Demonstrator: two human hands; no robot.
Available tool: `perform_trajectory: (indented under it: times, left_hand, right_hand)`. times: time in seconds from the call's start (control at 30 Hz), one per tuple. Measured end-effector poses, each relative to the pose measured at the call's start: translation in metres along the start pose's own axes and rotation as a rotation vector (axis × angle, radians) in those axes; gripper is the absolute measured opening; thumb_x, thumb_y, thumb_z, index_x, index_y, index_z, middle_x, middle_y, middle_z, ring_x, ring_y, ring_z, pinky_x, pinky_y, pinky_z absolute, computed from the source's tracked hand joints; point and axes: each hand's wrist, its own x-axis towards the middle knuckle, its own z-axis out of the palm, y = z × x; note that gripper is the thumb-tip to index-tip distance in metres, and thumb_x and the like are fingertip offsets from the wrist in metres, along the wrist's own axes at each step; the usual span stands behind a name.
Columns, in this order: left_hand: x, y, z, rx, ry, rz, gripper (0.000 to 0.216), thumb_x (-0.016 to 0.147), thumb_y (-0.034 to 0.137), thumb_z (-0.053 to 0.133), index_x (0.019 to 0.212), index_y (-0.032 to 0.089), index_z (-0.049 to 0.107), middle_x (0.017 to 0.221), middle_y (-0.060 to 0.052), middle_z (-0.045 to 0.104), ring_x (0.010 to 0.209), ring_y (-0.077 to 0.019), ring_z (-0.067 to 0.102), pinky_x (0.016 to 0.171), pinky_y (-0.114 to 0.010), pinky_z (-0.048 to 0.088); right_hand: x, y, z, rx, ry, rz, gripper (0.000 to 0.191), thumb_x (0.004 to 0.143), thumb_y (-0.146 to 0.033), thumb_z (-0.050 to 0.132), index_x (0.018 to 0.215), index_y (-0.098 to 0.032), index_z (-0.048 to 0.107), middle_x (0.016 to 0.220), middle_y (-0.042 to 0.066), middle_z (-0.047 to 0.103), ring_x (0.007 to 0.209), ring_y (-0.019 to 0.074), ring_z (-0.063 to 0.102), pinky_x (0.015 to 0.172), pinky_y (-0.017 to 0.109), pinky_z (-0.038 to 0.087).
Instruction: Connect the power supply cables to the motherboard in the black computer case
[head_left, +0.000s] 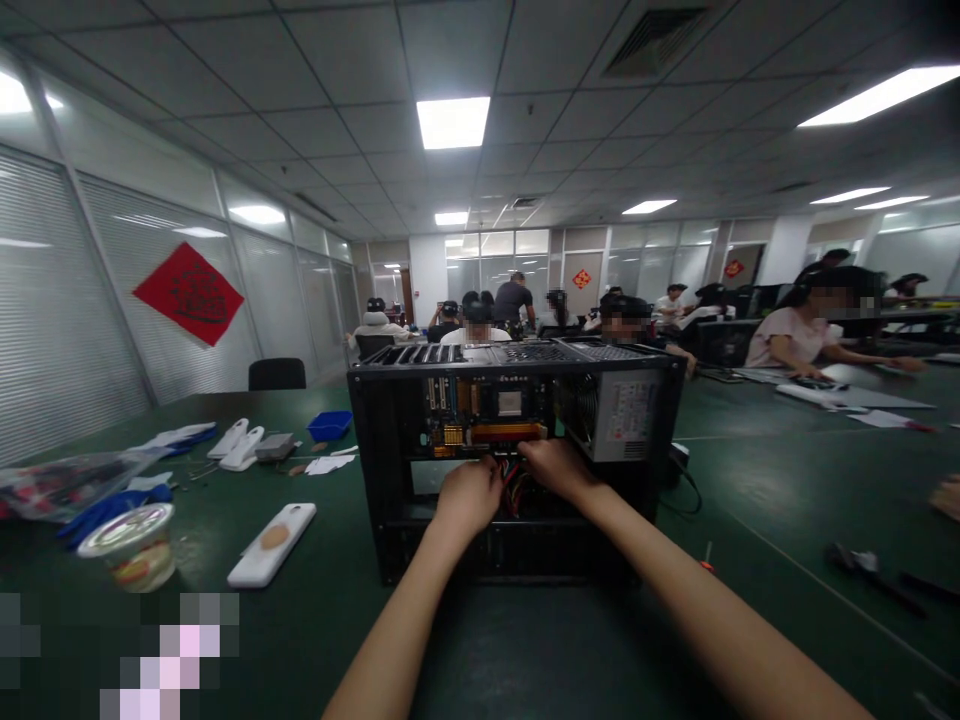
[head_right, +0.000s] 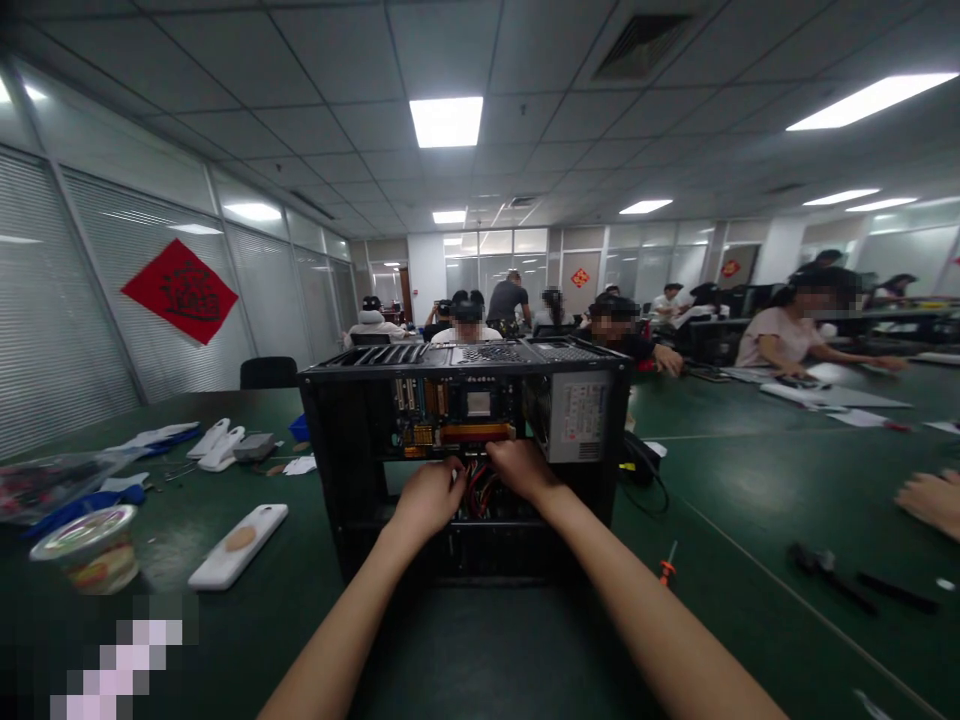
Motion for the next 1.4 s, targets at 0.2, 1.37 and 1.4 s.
perform_trajectory:
  times: [0.2, 1.37, 1.4]
  left_hand:
    - [-0.039, 0.002, 0.007, 0.060, 0.079, -0.059, 0.040, 0.100, 0.042, 0.036, 0.084, 0.023, 0.068, 0.083, -0.005, 0.073, 0.075, -0.0215, 0.069, 0.065, -0.030, 0.041]
    - [-0.113, 0.031, 0.028, 0.130, 0.194, -0.030, 0.069, 0.096, 0.049, 0.045, 0.154, 0.013, 0.031, 0.162, -0.015, 0.025, 0.151, -0.0356, 0.014, 0.121, -0.053, 0.023]
    - [-0.112, 0.032, 0.028, 0.131, 0.183, -0.031, 0.073, 0.095, 0.052, 0.046, 0.154, 0.011, 0.031, 0.162, -0.017, 0.023, 0.151, -0.0366, 0.013, 0.121, -0.053, 0.023]
  right_hand:
    - [-0.019, -0.001, -0.002, 0.139, 0.080, -0.007, 0.025, 0.092, -0.013, 0.049, 0.108, -0.018, 0.068, 0.111, 0.009, 0.071, 0.103, 0.0191, 0.067, 0.084, 0.025, 0.047]
    - [-0.158, 0.053, 0.020, -0.242, 0.522, -0.180, 0.023, 0.097, -0.027, 0.050, 0.103, -0.021, 0.071, 0.082, 0.003, 0.074, 0.094, 0.0212, 0.062, 0.113, 0.048, 0.020]
    - [-0.158, 0.050, 0.017, -0.238, 0.529, -0.196, 0.023, 0.097, -0.027, 0.051, 0.102, -0.020, 0.072, 0.081, 0.003, 0.074, 0.092, 0.0209, 0.062, 0.114, 0.048, 0.021]
